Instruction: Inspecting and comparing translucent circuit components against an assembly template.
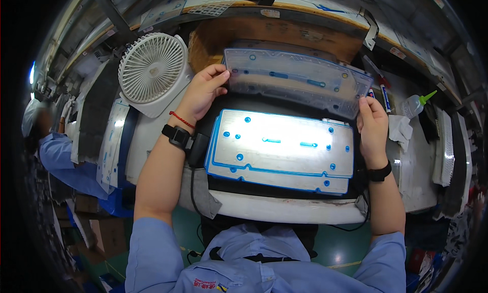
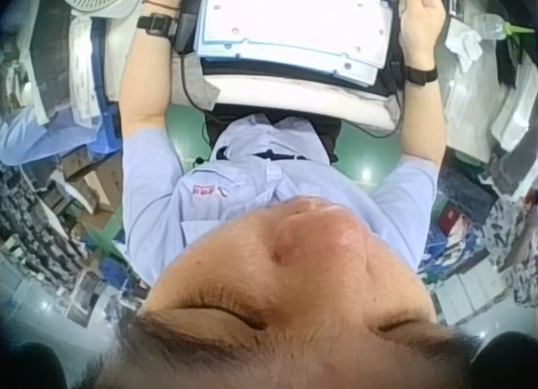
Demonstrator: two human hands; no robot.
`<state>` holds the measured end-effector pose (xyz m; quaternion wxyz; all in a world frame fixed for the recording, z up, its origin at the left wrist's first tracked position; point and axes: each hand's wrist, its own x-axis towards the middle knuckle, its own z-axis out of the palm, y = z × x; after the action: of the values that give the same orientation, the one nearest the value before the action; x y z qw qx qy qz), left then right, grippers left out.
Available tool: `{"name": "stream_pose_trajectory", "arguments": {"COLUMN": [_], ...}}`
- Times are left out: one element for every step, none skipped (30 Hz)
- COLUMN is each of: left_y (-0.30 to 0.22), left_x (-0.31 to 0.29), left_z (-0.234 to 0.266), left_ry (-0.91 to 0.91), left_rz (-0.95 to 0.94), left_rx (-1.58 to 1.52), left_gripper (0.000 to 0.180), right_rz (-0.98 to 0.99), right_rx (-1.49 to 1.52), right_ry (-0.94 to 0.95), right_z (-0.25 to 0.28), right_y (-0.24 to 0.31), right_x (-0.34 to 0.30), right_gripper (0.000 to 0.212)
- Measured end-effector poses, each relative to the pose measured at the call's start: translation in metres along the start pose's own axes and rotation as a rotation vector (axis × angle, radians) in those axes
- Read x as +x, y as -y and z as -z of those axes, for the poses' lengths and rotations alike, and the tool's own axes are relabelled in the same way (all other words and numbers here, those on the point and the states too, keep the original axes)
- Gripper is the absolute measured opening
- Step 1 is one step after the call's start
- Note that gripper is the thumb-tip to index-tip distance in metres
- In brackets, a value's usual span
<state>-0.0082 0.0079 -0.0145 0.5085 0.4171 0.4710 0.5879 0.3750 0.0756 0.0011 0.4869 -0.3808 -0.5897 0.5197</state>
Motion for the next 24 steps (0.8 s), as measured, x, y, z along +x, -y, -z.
{"name": "stream_pose_trajectory", "arguments": {"left_y": [0.002, 0.005, 0.006, 0.005, 0.003, 0.001, 0.003, 0.006, 0.008, 0.007, 0.006, 0.005, -0.001, -0.005, -0.008, -0.009, -0.010, -0.011, -0.011, -0.009, -0.006, -0.006, -0.006, -0.006], "left_x": [0.000, 0.001, 0.002, 0.001, 0.000, -0.001, 0.001, 0.003, 0.004, 0.004, 0.003, 0.002, -0.001, -0.003, -0.004, -0.005, -0.005, -0.006, -0.007, -0.006, -0.005, -0.005, -0.005, -0.006], "left_z": [0.001, 0.003, 0.004, 0.002, -0.002, -0.003, 0.000, 0.004, 0.007, 0.007, 0.006, 0.004, -0.006, -0.008, -0.010, -0.011, -0.012, -0.011, -0.010, -0.008, -0.004, -0.005, -0.006, -0.009], "left_ry": [-0.001, -0.002, -0.003, 0.004, 0.012, 0.019, 0.018, 0.017, 0.015, 0.018, 0.020, 0.023, -0.015, -0.021, -0.028, -0.032, -0.011, 0.010, 0.029, 0.082, 0.134, 0.187, 0.162, 0.137], "left_rz": [-0.023, -0.046, -0.069, -0.112, -0.155, -0.198, -0.169, -0.141, -0.113, -0.093, -0.072, -0.052, -0.044, -0.037, -0.028, -0.021, 0.002, 0.025, 0.049, 0.065, 0.081, 0.097, 0.102, 0.107], "left_rx": [-0.003, -0.005, -0.007, 0.000, 0.008, 0.016, 0.009, 0.001, -0.006, -0.010, -0.014, -0.018, -0.014, -0.013, -0.012, -0.014, 0.004, 0.021, 0.039, 0.108, 0.178, 0.247, 0.257, 0.267], "left_gripper": [0.012, 0.013, 0.013, 0.014, 0.015, 0.015, 0.016, 0.017, 0.018, 0.019, 0.019, 0.020, 0.021, 0.022, 0.023, 0.024, 0.023, 0.023, 0.023, 0.023, 0.022, 0.022, 0.022, 0.022], "right_rz": [0.018, 0.035, 0.027, 0.019, 0.011, 0.023, 0.037, 0.051, 0.070, 0.058, 0.045, 0.032, 0.043, 0.053, 0.064, 0.051, 0.038, 0.025, 0.026, 0.027, 0.028, 0.035, 0.043, 0.050], "right_rx": [0.025, 0.051, 0.087, 0.124, 0.162, 0.131, 0.103, 0.074, 0.055, 0.054, 0.052, 0.050, 0.069, 0.087, 0.106, 0.097, 0.088, 0.079, 0.087, 0.095, 0.103, 0.107, 0.111, 0.115], "right_ry": [-0.002, -0.004, -0.009, -0.015, -0.020, -0.005, 0.009, 0.024, 0.010, 0.019, 0.029, 0.038, 0.032, 0.026, 0.020, 0.033, 0.045, 0.058, 0.055, 0.053, 0.050, 0.026, 0.002, -0.023], "right_z": [0.000, -0.001, -0.002, -0.005, -0.006, -0.004, -0.001, 0.000, -0.001, -0.005, -0.009, -0.012, -0.013, -0.013, -0.013, -0.011, -0.007, -0.004, -0.004, -0.005, -0.005, -0.007, -0.010, -0.011], "right_y": [0.001, 0.003, 0.004, 0.005, 0.005, 0.001, -0.005, -0.008, -0.012, -0.008, 0.001, 0.005, 0.005, 0.004, 0.004, 0.003, 0.001, 0.001, 0.000, 0.000, 0.000, -0.001, -0.002, -0.003], "right_x": [-0.001, -0.001, -0.002, -0.002, -0.002, -0.001, 0.001, 0.003, 0.004, 0.002, -0.001, -0.002, -0.002, -0.001, 0.000, 0.000, 0.001, 0.001, 0.001, 0.001, 0.001, 0.001, 0.002, 0.002], "right_gripper": [0.019, 0.019, 0.019, 0.019, 0.019, 0.019, 0.019, 0.018, 0.021, 0.024, 0.028, 0.033, 0.037, 0.040, 0.044, 0.044, 0.043, 0.043, 0.043, 0.043, 0.042, 0.042, 0.042, 0.041]}}
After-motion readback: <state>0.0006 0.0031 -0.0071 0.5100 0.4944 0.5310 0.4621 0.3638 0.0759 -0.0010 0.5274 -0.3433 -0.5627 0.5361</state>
